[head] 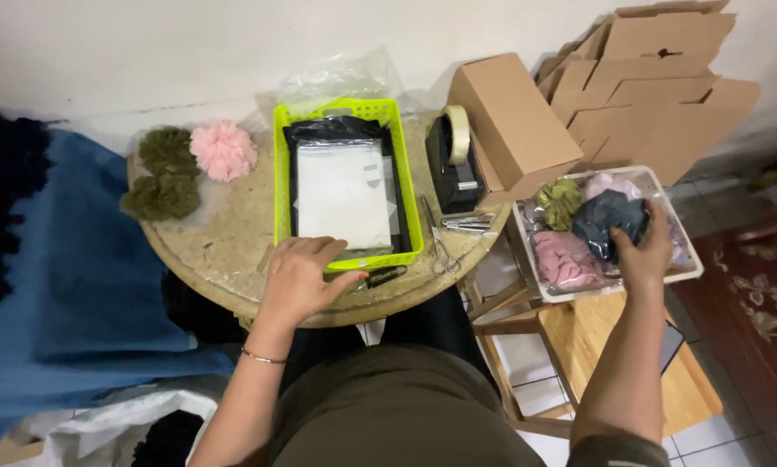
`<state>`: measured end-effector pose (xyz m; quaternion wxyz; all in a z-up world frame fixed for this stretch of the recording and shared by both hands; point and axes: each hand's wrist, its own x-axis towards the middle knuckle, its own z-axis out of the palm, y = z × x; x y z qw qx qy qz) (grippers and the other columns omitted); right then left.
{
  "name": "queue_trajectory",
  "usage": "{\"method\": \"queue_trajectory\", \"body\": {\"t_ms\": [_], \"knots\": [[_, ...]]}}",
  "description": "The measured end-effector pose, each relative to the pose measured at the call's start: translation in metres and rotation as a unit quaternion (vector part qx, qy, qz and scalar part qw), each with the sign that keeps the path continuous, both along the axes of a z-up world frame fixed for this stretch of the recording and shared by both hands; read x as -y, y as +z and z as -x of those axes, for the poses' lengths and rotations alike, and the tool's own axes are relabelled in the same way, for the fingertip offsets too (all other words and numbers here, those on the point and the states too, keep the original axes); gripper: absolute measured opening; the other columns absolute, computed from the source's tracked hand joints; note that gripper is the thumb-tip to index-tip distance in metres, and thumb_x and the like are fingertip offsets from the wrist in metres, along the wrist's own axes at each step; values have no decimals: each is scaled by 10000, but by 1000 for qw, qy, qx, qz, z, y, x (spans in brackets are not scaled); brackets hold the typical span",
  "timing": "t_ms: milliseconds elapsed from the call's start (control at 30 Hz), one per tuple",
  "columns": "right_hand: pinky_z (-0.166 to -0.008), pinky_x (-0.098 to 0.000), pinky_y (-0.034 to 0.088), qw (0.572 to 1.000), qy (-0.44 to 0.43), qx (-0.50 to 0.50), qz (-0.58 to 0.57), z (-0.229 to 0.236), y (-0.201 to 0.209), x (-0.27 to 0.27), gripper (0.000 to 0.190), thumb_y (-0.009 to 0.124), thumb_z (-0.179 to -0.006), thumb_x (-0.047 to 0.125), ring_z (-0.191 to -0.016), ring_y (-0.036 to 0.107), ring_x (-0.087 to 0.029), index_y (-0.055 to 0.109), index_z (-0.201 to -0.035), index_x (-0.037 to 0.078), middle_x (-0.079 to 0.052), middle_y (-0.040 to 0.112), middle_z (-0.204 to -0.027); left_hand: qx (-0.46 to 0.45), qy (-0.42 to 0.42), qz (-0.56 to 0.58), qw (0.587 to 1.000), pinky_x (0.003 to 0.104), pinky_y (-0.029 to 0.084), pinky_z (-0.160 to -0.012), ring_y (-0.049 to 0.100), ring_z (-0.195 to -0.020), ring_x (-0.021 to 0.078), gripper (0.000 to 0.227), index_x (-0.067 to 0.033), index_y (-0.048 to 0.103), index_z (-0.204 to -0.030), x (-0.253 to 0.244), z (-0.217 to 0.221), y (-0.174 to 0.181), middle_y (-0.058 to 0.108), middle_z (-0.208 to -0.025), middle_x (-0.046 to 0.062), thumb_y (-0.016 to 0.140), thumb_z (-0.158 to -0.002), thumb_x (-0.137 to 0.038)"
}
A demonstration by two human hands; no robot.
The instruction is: The person places a dark blue fabric item into a plastic bag, seals the bag with tape, and then picks up a green textured fabric item and handles it.
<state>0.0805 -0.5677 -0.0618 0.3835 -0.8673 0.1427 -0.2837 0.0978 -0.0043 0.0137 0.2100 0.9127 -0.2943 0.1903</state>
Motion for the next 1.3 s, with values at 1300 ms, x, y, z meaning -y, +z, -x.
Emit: {"method": "queue_trajectory", "body": {"t_ms": [1300], "knots": [[-658,-386,574,866,487,-107,42,-90,43,-333,208,591,-990,301,-756,743,-256,755,-1069,200,-74,746,-912,-390,17,100,915,453,594,-779,706,-895,378,352,-96,725,-1208,9,-44,7,739,-938,229,562,-917,14]]}}
